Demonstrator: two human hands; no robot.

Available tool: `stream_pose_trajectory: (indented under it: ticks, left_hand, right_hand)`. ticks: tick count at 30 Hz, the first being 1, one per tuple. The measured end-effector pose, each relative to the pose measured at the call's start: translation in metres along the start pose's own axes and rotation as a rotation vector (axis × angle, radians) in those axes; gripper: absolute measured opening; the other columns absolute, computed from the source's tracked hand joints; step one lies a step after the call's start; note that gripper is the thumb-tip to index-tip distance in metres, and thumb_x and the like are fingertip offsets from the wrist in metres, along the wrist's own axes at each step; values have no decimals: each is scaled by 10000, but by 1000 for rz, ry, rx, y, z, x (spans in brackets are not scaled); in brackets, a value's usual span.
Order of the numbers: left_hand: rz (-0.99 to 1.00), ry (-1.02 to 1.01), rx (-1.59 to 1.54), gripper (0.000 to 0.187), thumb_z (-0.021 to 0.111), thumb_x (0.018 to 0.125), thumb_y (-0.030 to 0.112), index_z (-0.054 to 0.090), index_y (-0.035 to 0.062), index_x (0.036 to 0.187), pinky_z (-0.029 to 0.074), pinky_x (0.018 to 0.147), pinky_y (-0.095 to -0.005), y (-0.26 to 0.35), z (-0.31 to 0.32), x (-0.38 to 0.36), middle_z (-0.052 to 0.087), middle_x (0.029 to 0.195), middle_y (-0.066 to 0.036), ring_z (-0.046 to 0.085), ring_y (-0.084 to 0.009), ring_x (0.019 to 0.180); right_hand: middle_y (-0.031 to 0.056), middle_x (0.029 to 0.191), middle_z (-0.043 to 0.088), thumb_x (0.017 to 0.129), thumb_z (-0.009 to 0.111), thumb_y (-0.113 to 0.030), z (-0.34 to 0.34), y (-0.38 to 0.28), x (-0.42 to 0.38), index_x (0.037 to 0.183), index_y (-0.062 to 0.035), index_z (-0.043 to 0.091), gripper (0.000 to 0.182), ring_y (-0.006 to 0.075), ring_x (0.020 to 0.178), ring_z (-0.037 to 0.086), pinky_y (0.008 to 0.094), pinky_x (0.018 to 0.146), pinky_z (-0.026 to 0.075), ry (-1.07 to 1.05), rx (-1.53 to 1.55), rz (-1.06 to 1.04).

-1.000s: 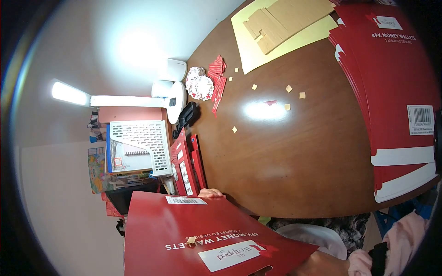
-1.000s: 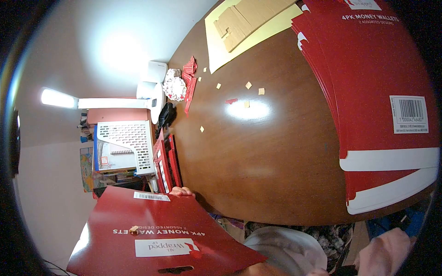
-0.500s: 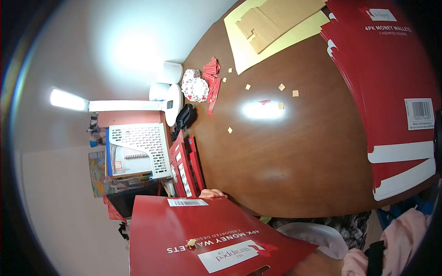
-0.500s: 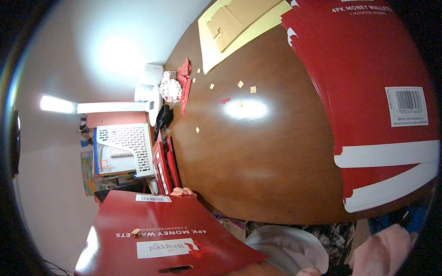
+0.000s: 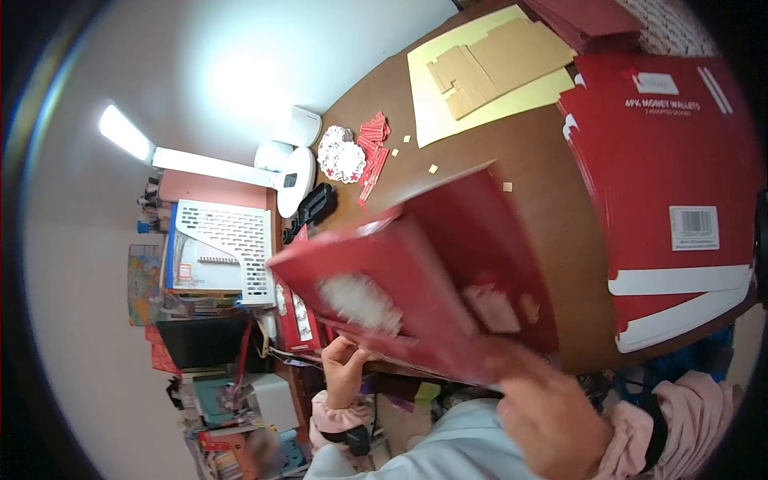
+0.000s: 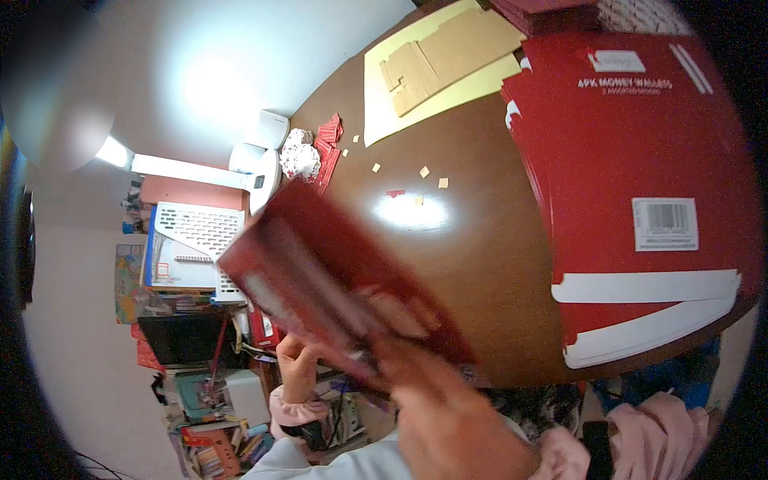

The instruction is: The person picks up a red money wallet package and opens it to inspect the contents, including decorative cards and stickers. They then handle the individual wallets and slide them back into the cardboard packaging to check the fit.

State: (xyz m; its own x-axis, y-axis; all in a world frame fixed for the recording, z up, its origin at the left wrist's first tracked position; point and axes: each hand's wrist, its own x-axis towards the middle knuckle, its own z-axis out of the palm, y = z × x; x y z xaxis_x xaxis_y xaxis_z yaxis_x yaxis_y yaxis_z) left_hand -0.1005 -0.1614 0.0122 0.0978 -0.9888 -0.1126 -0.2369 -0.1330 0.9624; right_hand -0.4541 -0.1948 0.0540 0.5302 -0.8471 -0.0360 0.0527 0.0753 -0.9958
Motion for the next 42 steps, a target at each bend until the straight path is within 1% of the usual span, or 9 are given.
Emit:
stream_pose_trajectory:
  ticks: [3, 4, 7, 14, 17, 20, 30, 39, 42]
  left_hand:
    - [-108, -32, -30, 106, 611, 876, 17, 604, -41, 965, 507, 696, -220, 14, 12, 0, 610, 980, -54, 612, -115, 815]
    - [-179, -34, -55, 107, 606, 888, 30, 608, -39, 971, 515, 663, -219, 21, 19, 1, 628, 954, -69, 618, -110, 799]
    - [-327, -48, -76, 123, 594, 905, 48, 611, -43, 986, 522, 619, -220, 35, 30, -1, 651, 898, -76, 628, -108, 762]
    - [-506, -209, 307, 304, 737, 809, 112, 605, -40, 1036, 512, 582, -217, 44, 35, -8, 667, 887, -94, 641, -109, 724]
    - [253, -152, 684, 707, 848, 654, 292, 539, -35, 1199, 485, 890, -340, 47, 44, -2, 533, 1255, -185, 561, -262, 1118]
    - [368, -151, 629, 861, 850, 634, 358, 478, -26, 1309, 399, 1019, -393, 33, 52, -2, 451, 1366, -227, 457, -335, 1268]
    - [419, -165, 694, 928, 819, 644, 397, 425, -73, 1340, 398, 1024, -405, 13, 51, -7, 324, 1442, -284, 401, -384, 1308]
    - [405, -141, 637, 878, 809, 669, 402, 451, -51, 1331, 364, 1026, -481, 14, 54, -6, 352, 1413, -293, 407, -416, 1282]
    - [456, -129, 638, 755, 785, 708, 370, 508, 20, 1317, 345, 1036, -472, 20, 55, -3, 387, 1404, -259, 389, -391, 1300]
  right_hand:
    - [266, 1220, 458, 882, 525, -118, -11, 8, 12, 1240, -25, 488, 372, 415, 1088, 500, 423, 940, 401, 152, -20, -47]
    - [243, 998, 483, 879, 515, -98, -12, 11, 14, 1116, 2, 532, 257, 421, 918, 515, 424, 806, 426, 207, -69, -20]
    - [225, 889, 495, 887, 534, -127, -28, 19, 24, 923, 56, 528, 187, 425, 849, 510, 426, 723, 416, 182, -180, 99]
    - [147, 837, 660, 768, 717, -94, -50, 18, 40, 891, 53, 606, 222, 192, 722, 666, 283, 624, 523, 282, -425, 180]
    - [107, 809, 670, 737, 751, -72, -50, 12, 42, 888, 49, 609, 241, 123, 710, 656, 239, 613, 523, 255, -337, 292]
    - [85, 820, 669, 734, 762, -55, -51, 11, 40, 898, 46, 605, 249, 82, 719, 643, 213, 599, 517, 214, -208, 411]
    - [80, 810, 660, 747, 752, -31, -41, 5, 45, 917, 37, 590, 245, 75, 692, 628, 179, 614, 508, 279, -121, 538]
    - [174, 1167, 496, 644, 842, -108, -21, -5, 30, 1402, 12, 266, 959, 199, 861, 581, 279, 707, 541, 118, -509, 322]
    - [167, 1131, 527, 671, 825, -108, -19, 1, 28, 1387, 20, 304, 895, 191, 831, 580, 276, 695, 540, 137, -654, 266]
